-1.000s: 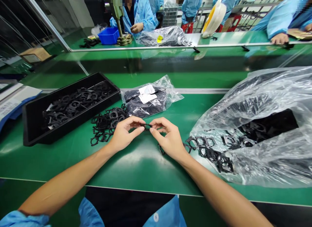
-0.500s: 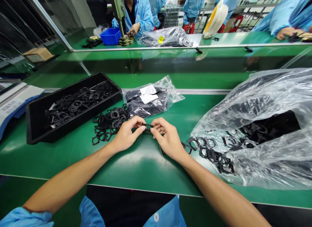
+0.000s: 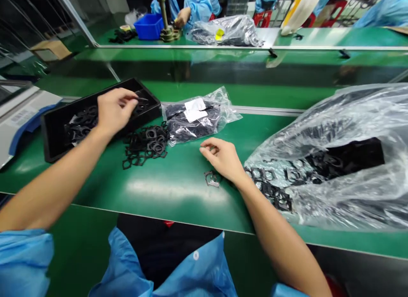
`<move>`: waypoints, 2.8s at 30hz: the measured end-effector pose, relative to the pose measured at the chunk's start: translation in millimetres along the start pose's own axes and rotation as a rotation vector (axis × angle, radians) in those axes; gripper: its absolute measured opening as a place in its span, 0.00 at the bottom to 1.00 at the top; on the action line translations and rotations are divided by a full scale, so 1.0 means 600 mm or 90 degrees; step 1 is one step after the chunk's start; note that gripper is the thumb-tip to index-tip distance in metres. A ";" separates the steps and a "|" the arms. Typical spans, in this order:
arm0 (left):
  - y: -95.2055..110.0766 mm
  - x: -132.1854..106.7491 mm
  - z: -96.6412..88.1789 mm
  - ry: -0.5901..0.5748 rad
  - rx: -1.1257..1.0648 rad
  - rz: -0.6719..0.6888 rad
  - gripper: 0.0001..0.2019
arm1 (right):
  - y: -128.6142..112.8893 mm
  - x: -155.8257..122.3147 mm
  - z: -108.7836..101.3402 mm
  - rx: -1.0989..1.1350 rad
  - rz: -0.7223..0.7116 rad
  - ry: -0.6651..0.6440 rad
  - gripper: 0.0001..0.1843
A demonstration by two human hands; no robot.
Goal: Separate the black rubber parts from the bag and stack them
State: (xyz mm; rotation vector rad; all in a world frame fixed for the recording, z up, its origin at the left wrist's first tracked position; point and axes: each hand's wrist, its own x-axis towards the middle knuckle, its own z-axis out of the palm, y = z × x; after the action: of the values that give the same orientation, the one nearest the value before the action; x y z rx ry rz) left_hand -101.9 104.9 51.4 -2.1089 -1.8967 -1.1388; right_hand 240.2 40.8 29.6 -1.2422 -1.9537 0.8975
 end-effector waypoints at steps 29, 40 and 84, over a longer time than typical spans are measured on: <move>0.054 -0.069 0.008 -0.278 0.144 0.170 0.04 | -0.023 -0.005 -0.050 -0.090 0.025 -0.107 0.05; 0.115 -0.060 0.008 -0.081 -0.073 0.167 0.08 | -0.016 -0.015 0.016 0.034 0.031 -0.022 0.08; 0.206 -0.188 0.081 -0.075 -0.498 0.051 0.05 | -0.024 -0.030 0.040 0.587 0.317 -0.090 0.13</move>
State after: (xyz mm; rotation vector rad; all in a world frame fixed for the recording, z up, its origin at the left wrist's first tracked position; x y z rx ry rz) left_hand 35.3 9.4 2.6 -2.6132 -1.5202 -2.0186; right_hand 220.1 14.9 25.4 -1.0849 -1.0375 1.8905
